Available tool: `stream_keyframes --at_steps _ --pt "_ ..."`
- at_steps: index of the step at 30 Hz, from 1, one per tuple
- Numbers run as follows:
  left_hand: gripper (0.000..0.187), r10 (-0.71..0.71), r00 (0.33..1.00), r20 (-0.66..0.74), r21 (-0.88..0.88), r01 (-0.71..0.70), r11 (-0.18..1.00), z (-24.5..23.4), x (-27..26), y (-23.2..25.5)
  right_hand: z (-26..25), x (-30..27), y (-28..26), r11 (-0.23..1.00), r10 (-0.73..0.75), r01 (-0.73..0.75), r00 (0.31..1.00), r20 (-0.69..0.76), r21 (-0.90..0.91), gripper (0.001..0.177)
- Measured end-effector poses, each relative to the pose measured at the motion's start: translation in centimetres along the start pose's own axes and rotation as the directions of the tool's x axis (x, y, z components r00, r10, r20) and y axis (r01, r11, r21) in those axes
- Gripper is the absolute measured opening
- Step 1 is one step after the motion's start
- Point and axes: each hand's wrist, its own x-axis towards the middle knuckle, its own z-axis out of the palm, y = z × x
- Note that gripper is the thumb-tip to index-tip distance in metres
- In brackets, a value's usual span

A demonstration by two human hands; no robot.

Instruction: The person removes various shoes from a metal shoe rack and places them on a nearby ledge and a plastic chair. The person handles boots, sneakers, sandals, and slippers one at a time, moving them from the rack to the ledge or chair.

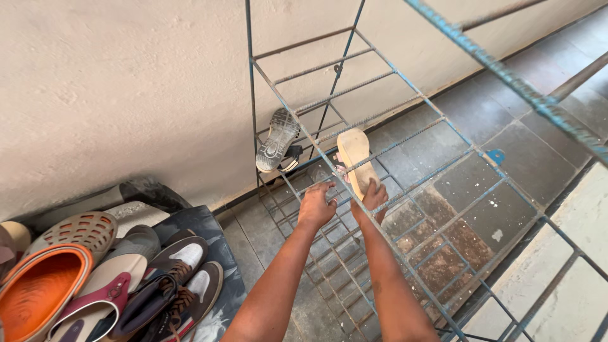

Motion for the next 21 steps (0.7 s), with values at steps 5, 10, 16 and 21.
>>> stream_keyframes --at_steps 5,10,16,21 --pt "0.047 -0.042 0.999 0.025 0.003 0.042 0.999 -0.2 -0.5 -0.6 2.0 1.8 1.8 0.997 -0.016 0.012 0.998 0.053 0.077 0.093" --pt "0.045 -0.093 0.995 0.031 -0.014 0.094 0.995 -1.9 -1.6 -1.7 3.9 2.4 3.2 0.993 0.009 -0.012 1.000 0.029 0.121 0.087" --pt "0.045 -0.082 0.996 -0.036 0.005 0.082 0.997 -5.1 -2.4 -2.1 3.7 1.9 0.4 0.898 0.248 -0.229 0.969 -0.001 0.375 0.054" --pt "0.046 -0.120 0.989 -0.091 -0.016 0.119 0.993 -7.3 -2.4 -2.2 -0.1 -1.8 -3.0 0.126 0.433 -0.676 0.696 0.573 0.726 0.057"
